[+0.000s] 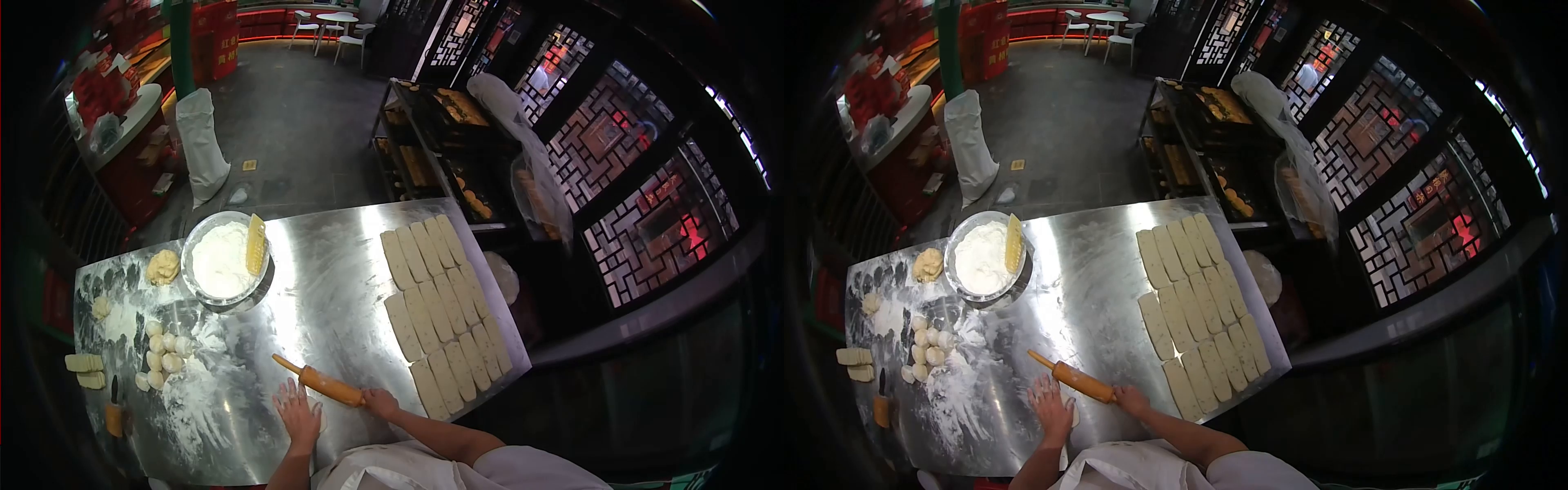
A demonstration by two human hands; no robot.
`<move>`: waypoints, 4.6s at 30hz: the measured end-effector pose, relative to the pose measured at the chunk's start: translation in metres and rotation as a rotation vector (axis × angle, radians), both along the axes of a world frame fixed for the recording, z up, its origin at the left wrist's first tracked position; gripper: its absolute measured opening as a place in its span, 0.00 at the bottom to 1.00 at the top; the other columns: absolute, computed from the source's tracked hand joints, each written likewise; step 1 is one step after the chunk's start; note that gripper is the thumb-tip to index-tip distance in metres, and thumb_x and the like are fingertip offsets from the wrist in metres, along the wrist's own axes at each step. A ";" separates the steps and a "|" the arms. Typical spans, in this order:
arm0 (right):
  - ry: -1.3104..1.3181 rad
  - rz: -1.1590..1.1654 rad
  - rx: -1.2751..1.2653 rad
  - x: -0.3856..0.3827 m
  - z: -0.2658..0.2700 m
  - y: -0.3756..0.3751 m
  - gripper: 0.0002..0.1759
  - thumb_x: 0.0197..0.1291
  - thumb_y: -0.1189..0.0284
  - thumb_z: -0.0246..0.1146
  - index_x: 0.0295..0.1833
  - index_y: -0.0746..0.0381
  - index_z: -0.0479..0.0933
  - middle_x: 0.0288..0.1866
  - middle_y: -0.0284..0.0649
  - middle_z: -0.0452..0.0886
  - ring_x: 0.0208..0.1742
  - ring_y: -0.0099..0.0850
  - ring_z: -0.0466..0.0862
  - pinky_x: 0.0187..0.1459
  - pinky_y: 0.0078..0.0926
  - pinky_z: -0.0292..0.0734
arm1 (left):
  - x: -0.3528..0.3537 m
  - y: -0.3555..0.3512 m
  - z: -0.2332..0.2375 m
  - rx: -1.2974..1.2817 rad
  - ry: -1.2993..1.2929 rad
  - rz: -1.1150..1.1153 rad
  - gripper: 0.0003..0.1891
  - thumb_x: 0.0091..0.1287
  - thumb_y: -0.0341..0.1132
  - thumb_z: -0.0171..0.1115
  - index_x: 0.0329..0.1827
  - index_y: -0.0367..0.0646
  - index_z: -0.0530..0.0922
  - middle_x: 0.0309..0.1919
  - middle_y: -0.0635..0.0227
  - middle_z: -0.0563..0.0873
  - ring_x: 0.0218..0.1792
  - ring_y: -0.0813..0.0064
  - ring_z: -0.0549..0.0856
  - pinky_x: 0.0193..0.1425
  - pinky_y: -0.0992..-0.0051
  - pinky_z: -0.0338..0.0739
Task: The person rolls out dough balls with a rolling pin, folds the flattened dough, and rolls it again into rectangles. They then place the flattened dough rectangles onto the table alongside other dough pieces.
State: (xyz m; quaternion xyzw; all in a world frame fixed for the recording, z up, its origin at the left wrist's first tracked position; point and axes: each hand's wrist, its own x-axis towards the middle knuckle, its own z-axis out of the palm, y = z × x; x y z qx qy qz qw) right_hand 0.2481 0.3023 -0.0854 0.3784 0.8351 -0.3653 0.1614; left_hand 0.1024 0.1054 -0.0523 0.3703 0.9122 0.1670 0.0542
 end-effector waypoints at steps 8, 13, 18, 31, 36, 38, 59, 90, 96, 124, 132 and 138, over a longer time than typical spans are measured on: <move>0.019 0.094 0.074 0.007 -0.040 -0.002 0.30 0.74 0.48 0.44 0.49 0.60 0.83 0.44 0.55 0.85 0.48 0.53 0.85 0.50 0.51 0.78 | 0.001 -0.005 -0.011 0.016 -0.004 0.001 0.40 0.59 0.44 0.73 0.73 0.37 0.67 0.78 0.53 0.61 0.80 0.49 0.54 0.81 0.43 0.41; -0.024 -0.013 0.042 -0.005 -0.019 -0.005 0.32 0.74 0.47 0.43 0.47 0.61 0.84 0.42 0.55 0.86 0.46 0.54 0.85 0.51 0.51 0.79 | -0.009 -0.015 -0.009 0.037 -0.076 -0.063 0.36 0.59 0.41 0.71 0.70 0.37 0.70 0.77 0.53 0.64 0.80 0.50 0.55 0.81 0.43 0.42; -0.067 -0.087 -0.006 -0.017 0.004 -0.004 0.34 0.74 0.46 0.42 0.46 0.63 0.84 0.42 0.55 0.86 0.47 0.54 0.85 0.51 0.51 0.79 | -0.011 -0.011 0.001 0.015 -0.080 -0.052 0.35 0.61 0.40 0.71 0.71 0.39 0.70 0.77 0.55 0.64 0.80 0.52 0.55 0.82 0.44 0.42; -0.069 -0.068 0.022 -0.020 0.007 -0.007 0.34 0.75 0.47 0.41 0.44 0.62 0.85 0.40 0.54 0.86 0.45 0.54 0.86 0.50 0.51 0.79 | -0.009 -0.012 0.005 0.022 -0.073 -0.051 0.32 0.63 0.40 0.69 0.70 0.39 0.71 0.75 0.54 0.66 0.80 0.51 0.55 0.82 0.44 0.42; -0.038 -0.061 0.069 -0.019 0.006 -0.005 0.33 0.75 0.48 0.41 0.45 0.62 0.84 0.40 0.53 0.86 0.46 0.54 0.85 0.52 0.51 0.78 | -0.013 -0.003 0.002 0.057 -0.126 -0.041 0.31 0.64 0.37 0.68 0.71 0.40 0.71 0.76 0.56 0.66 0.80 0.53 0.57 0.82 0.45 0.42; -0.075 -0.028 0.072 -0.019 0.007 -0.005 0.31 0.75 0.50 0.41 0.46 0.62 0.83 0.42 0.54 0.86 0.46 0.53 0.85 0.51 0.52 0.79 | -0.014 -0.014 -0.003 0.123 -0.196 0.018 0.30 0.65 0.33 0.65 0.72 0.42 0.71 0.76 0.57 0.67 0.79 0.56 0.59 0.82 0.49 0.45; 0.187 0.423 0.499 -0.160 0.028 0.030 0.22 0.77 0.59 0.49 0.35 0.59 0.79 0.20 0.49 0.81 0.24 0.48 0.83 0.28 0.47 0.77 | -0.123 -0.043 0.007 -0.124 0.018 0.285 0.31 0.72 0.44 0.56 0.78 0.54 0.64 0.80 0.64 0.60 0.80 0.56 0.55 0.80 0.43 0.42; 0.231 0.599 0.418 -0.018 0.040 -0.010 0.21 0.75 0.60 0.52 0.29 0.56 0.80 0.18 0.42 0.80 0.20 0.41 0.82 0.26 0.40 0.77 | -0.085 -0.018 -0.005 0.022 -0.348 0.392 0.14 0.57 0.39 0.73 0.44 0.46 0.83 0.41 0.64 0.84 0.51 0.59 0.79 0.62 0.55 0.63; 0.216 0.324 0.331 0.021 0.046 -0.006 0.21 0.76 0.60 0.51 0.37 0.61 0.84 0.26 0.51 0.82 0.24 0.50 0.82 0.30 0.45 0.76 | -0.191 -0.111 -0.024 0.113 0.041 0.850 0.14 0.60 0.36 0.70 0.49 0.47 0.84 0.42 0.63 0.85 0.51 0.60 0.81 0.58 0.55 0.65; 0.386 0.444 0.500 -0.147 0.011 -0.007 0.22 0.73 0.60 0.55 0.25 0.57 0.78 0.15 0.48 0.76 0.17 0.47 0.79 0.22 0.43 0.74 | -0.112 -0.084 -0.015 -0.140 -0.120 0.424 0.23 0.73 0.43 0.55 0.21 0.39 0.83 0.22 0.52 0.85 0.31 0.50 0.83 0.53 0.55 0.71; 0.372 0.416 0.653 -0.289 0.004 0.040 0.27 0.75 0.56 0.49 0.25 0.60 0.78 0.19 0.50 0.80 0.23 0.50 0.83 0.27 0.46 0.77 | -0.209 -0.035 0.006 -0.154 -0.115 0.568 0.26 0.76 0.49 0.49 0.28 0.41 0.86 0.27 0.51 0.86 0.34 0.50 0.85 0.53 0.54 0.73; 0.385 0.684 0.456 -0.098 0.021 0.001 0.18 0.68 0.63 0.59 0.23 0.56 0.77 0.17 0.42 0.78 0.18 0.42 0.78 0.27 0.42 0.76 | -0.018 -0.088 -0.006 -0.148 -0.063 0.390 0.11 0.70 0.41 0.56 0.33 0.52 0.83 0.27 0.66 0.85 0.31 0.64 0.84 0.45 0.59 0.70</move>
